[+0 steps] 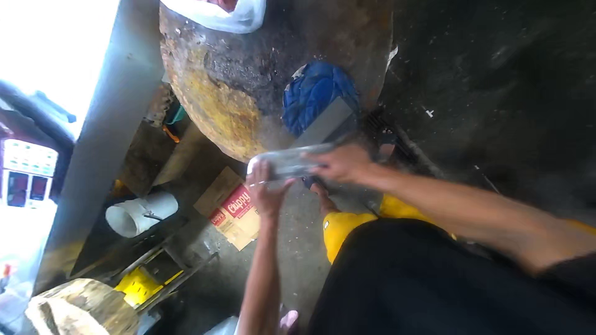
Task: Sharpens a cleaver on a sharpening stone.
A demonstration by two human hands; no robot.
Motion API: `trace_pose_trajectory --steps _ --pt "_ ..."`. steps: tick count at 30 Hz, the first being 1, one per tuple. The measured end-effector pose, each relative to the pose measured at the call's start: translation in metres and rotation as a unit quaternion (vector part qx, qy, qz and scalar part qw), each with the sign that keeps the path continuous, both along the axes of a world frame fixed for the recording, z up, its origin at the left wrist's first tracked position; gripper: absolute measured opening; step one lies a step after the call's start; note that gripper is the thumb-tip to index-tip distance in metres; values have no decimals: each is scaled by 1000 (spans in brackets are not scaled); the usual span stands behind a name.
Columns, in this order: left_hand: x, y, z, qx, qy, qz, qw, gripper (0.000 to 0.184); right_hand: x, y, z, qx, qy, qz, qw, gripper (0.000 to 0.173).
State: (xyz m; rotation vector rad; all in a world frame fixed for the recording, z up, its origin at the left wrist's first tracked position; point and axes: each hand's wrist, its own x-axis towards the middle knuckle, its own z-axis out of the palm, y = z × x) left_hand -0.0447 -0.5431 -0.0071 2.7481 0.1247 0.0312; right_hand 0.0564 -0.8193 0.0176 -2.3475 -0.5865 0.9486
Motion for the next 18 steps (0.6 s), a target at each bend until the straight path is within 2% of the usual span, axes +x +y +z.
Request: trace_pose_trajectory --steps 1,2,3,5,9,11,13,16,18 --pt "-17 32 9 11 21 32 999 87 -3 38 1 31 26 28 999 49" --pt "-23 43 17 17 28 50 998 87 -5 55 3 51 41 45 997 49" --pt "-15 34 22 16 22 54 998 87 -2 51 3 60 42 45 996 49" --pt "7 -25 24 -11 8 37 999 86 1 -5 2 39 27 3 999 50" --pt "71 -192 -3 -69 -67 -69 993 86 0 -187 16 -98 -75 -93 988 54" --pt "99 -234 -10 -101 -86 -111 985 84 5 -231 28 -112 -121 -132 977 56" --pt "91 -203 -6 -85 -48 -124 988 80 9 -203 25 -97 -129 -119 980 57" --pt "26 -60 -6 -20 -23 -46 998 79 0 -66 -5 -23 -68 -49 996 52" --pt "-15 22 1 10 -10 18 1000 82 -6 23 -9 25 -4 17 1000 50"
